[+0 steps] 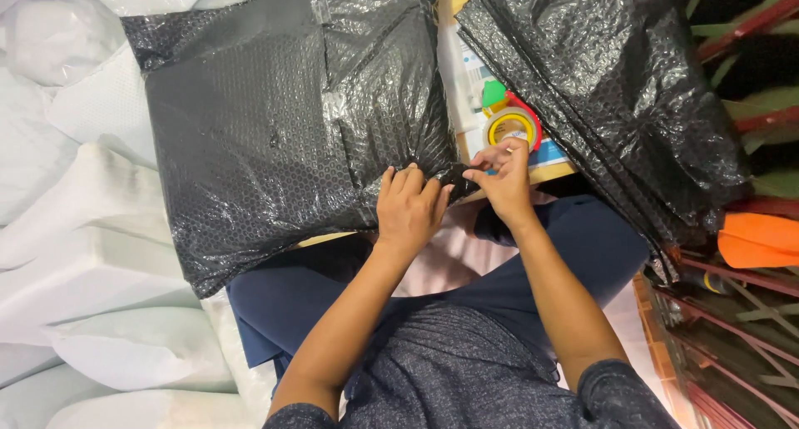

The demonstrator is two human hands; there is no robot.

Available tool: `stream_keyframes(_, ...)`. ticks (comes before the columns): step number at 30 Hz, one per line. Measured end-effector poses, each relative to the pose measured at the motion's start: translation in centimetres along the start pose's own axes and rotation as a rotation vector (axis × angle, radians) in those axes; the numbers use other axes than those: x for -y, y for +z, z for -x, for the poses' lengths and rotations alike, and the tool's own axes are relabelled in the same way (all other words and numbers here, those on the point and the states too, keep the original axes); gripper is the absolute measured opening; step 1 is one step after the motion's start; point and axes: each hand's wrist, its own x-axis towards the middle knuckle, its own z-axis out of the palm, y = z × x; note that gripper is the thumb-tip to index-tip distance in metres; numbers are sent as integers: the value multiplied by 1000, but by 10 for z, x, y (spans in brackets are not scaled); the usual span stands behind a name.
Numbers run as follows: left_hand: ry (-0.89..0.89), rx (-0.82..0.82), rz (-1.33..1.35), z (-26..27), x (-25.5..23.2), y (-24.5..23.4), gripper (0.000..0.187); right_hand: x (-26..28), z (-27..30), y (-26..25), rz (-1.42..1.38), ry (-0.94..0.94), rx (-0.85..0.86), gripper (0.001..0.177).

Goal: Wrapping a pillow in black bubble wrap and sealing it with adhesive tape using a dispenser.

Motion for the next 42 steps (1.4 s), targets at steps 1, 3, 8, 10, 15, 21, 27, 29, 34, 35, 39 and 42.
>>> stream_keyframes(1,26,5,-27,-1,0,-2,30,-1,-3,3,0,14,11,71)
stream_keyframes(3,53,5,-57,-1,1,-5,31,-2,-10,8,-2,21,24,69)
stream_keyframes(8,127,153,-43,6,3,-7,36,-11,-15,12,-7,62,14,67)
stream_keyframes(10,124,187,-34,10,7,-3,36,-9,-16,14,1,69,15,66)
stream_keyframes(15,97,205,-24,18,11,11,38,-10,-16,15,15,81,24,68)
stream_keyframes(21,64,178,-53,22,13,18,40,-7,-11,9,97,78,39,66)
stream_keyframes(27,33,182,-65,21,11,18,42,23,-4,4,190,73,45,63)
stream_keyframes(29,10,176,-66,21,10,17,41,49,4,8,202,20,29,38)
stream_keyframes(34,-22,188,-67,21,7,18,43,61,9,4,258,-174,3,15)
stream_keyframes(35,-31,185,-66,20,6,19,43,58,9,0,289,-218,-6,15)
stream_keyframes(39,-54,191,-59,18,4,14,44,64,6,-7,306,-164,44,10)
stream_keyframes(42,-56,181,-51,19,4,16,43,66,-3,-13,380,-86,132,8)
